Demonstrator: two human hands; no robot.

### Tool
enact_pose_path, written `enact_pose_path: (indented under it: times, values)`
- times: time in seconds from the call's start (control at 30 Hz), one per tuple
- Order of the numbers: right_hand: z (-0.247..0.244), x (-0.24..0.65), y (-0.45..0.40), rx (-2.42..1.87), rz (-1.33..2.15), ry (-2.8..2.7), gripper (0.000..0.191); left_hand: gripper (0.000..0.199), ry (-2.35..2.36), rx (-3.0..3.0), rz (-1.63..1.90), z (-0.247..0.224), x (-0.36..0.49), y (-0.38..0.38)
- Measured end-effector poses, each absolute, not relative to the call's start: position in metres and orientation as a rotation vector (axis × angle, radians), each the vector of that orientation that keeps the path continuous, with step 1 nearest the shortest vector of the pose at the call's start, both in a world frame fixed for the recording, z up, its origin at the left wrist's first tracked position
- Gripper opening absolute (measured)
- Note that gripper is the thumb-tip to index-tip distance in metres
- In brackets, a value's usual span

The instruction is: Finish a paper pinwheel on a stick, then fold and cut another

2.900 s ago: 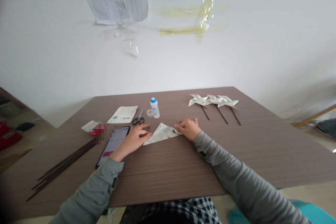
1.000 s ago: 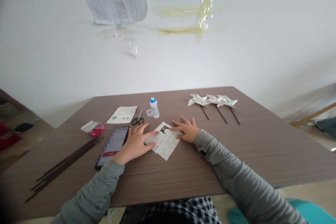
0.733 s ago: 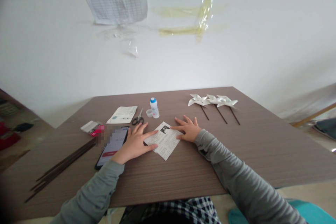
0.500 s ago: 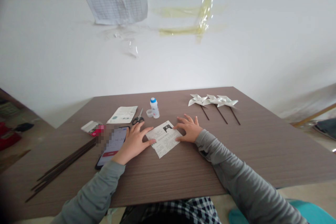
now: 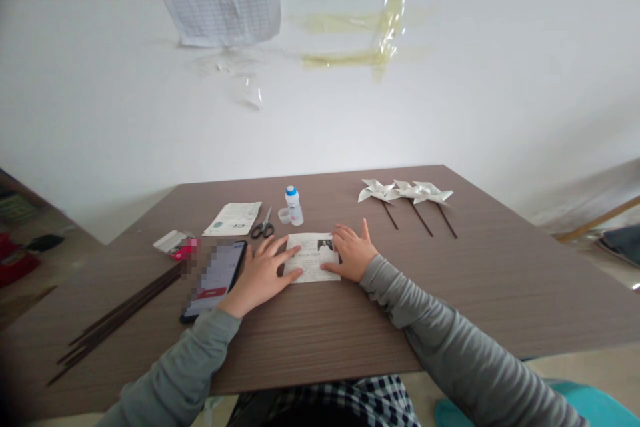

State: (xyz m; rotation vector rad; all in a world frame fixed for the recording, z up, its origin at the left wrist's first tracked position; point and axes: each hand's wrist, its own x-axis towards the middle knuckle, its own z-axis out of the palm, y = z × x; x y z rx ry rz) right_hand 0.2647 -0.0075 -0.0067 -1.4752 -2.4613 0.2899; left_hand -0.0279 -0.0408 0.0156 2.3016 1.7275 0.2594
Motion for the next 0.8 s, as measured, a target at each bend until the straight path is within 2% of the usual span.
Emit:
enact_pose_path:
  times: [0.1,0.17,0.23,0.37,0.5,0.67,0.8]
  values:
    - [-0.009,0.263,-0.006,-1.491,0.272,-2.435,0.015,0.057,1.747,2.298,0.243,0.015,-0.029,-0.040]
    - [-0.008,0.264,-0.005,-1.515,0.260,-2.426,0.012,0.054,1.757,2.301,0.239,0.015,-0.029,-0.039]
    - [-0.006,0.265,-0.005,-1.543,0.263,-2.423,0.021,0.051,1.762,2.309,0.240,0.014,-0.030,-0.038]
    - [-0.002,0.268,-0.006,-1.463,0.367,-2.486,0.055,0.053,1.764,2.319,0.236,0.013,-0.030,-0.036]
    - [-0.002,0.269,-0.005,-1.321,0.495,-2.577,0.067,0.050,1.736,2.319,0.250,0.011,-0.031,-0.036]
    - [-0.003,0.271,-0.003,-1.286,0.528,-2.548,0.050,0.065,1.734,2.295,0.176,0.014,-0.028,-0.038]
    - [-0.011,0.275,0.004,-1.211,0.512,-2.509,0.030,0.064,1.745,2.277,0.164,0.017,-0.026,-0.039]
